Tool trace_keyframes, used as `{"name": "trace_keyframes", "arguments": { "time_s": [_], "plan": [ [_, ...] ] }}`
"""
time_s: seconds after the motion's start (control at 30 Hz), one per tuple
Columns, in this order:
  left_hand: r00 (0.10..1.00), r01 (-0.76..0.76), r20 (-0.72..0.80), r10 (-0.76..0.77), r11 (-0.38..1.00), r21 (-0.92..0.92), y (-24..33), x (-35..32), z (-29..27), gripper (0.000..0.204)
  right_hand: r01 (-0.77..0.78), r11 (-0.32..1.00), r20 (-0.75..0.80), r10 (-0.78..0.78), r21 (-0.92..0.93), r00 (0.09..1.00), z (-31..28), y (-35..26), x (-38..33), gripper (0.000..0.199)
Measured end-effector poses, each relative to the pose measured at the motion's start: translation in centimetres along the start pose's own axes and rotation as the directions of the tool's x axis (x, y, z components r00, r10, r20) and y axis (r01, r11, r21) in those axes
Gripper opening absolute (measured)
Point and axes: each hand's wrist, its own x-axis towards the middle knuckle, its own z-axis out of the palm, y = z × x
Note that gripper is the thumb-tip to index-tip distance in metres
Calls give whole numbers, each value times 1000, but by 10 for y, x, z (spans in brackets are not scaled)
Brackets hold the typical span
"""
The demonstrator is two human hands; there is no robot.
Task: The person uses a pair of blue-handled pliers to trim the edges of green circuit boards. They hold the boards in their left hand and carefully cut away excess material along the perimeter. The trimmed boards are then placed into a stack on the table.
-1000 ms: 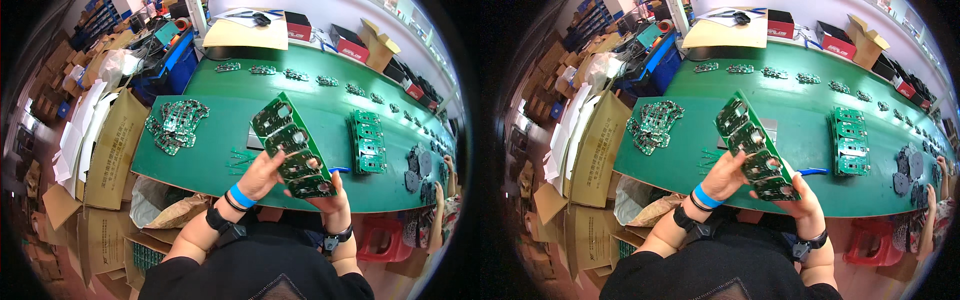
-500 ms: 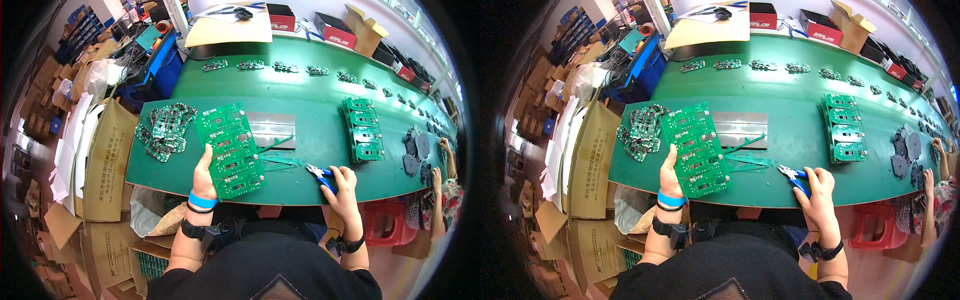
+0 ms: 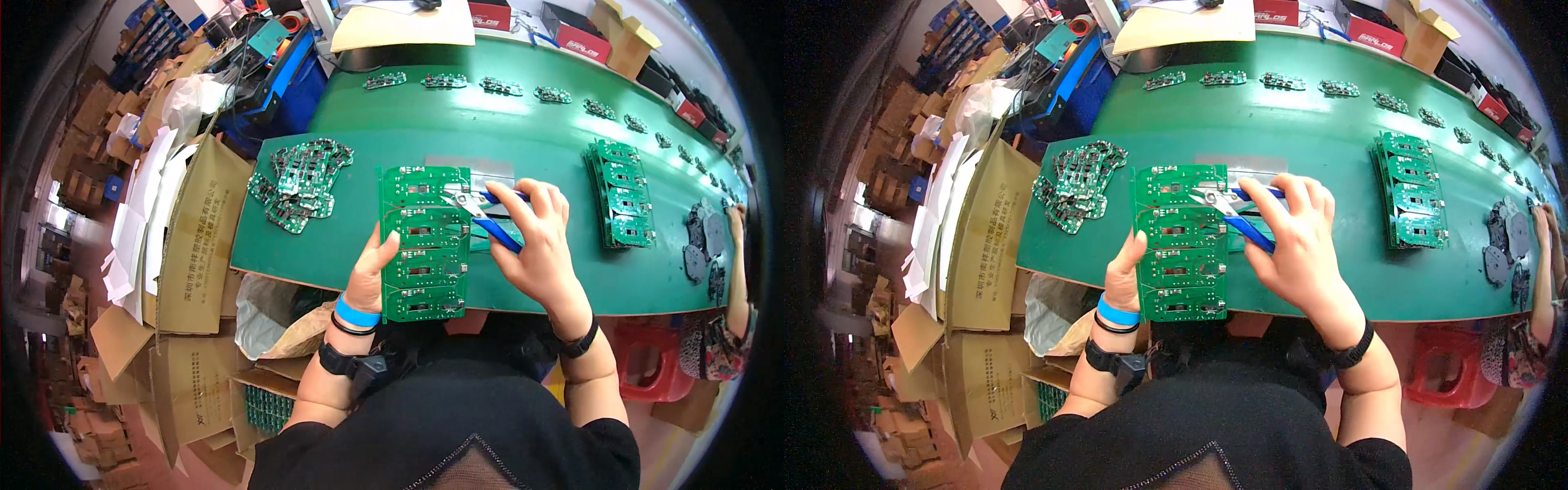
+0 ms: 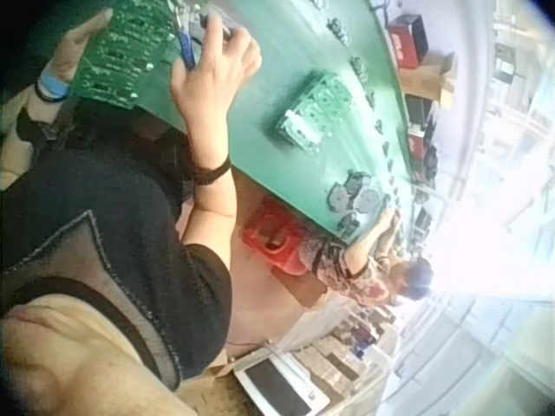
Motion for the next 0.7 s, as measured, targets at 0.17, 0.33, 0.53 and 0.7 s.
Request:
{"name": "trace_keyframes", "arguments": {
  "time_s": [0.17, 0.33, 0.53, 0.7],
  "plan": [
    [999, -28, -22, 31, 992, 124, 0, -3, 2, 45, 47, 994, -6, -48, -103, 999, 6, -4, 7, 64],
    [996, -74, -26, 80, 978, 195, 0, -5, 10, 42, 69, 989, 2, -69, -130, 998, 2, -7, 8, 66],
    [995, -74, -42, 91, 949, 305, 0, -5, 11, 41, 81, 985, 21, -79, -155, 997, -6, -7, 9, 67],
    [994, -71, -59, 96, 939, 336, -1, -5, 12, 42, 80, 987, 43, -75, -139, 996, -7, -3, 7, 68]
  ]
}}
